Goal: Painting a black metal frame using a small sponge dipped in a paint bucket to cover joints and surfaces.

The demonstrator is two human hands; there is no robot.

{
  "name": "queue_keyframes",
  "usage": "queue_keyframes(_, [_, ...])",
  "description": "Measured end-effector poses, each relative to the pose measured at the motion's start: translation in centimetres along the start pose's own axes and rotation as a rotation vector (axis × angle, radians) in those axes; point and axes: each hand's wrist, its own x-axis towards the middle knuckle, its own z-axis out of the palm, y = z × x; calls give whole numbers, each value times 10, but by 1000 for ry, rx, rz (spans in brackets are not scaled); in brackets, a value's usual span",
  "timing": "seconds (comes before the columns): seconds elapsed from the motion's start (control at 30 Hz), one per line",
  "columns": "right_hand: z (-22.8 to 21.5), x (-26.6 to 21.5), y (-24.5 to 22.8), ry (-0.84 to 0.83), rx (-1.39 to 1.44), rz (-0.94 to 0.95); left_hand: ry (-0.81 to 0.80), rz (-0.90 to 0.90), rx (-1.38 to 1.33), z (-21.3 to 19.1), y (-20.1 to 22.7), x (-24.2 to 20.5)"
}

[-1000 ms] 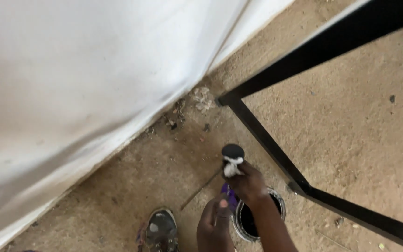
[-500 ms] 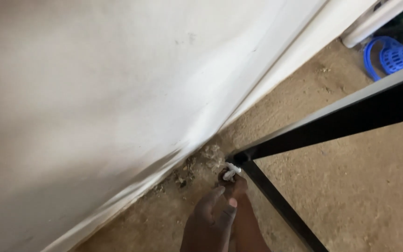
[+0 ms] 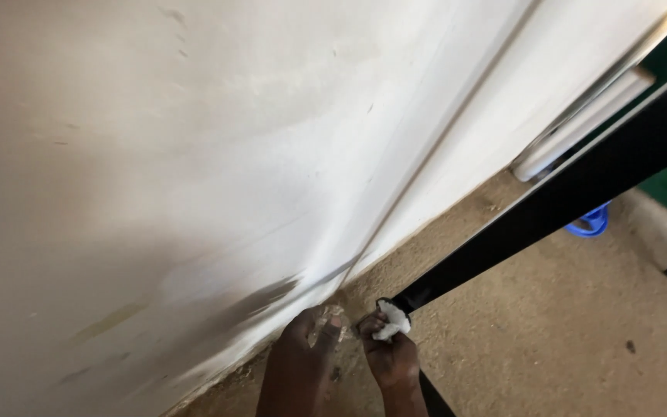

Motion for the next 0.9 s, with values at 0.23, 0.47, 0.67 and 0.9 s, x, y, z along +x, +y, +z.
queue_keyframes(0.23, [178, -120, 56, -48, 120, -6, 42, 68, 5, 12, -11, 15])
queue_keyframes(0.47, [211, -165, 90, -358, -288, -239, -68, 142, -203, 1, 6, 3])
queue_keyframes(0.67, [136, -192, 28, -180, -712, -597, 73, 395, -131, 142, -194, 214])
queue_keyframes(0.9, [8, -171, -30, 101, -1822, -480, 9, 407, 304, 64, -219, 162])
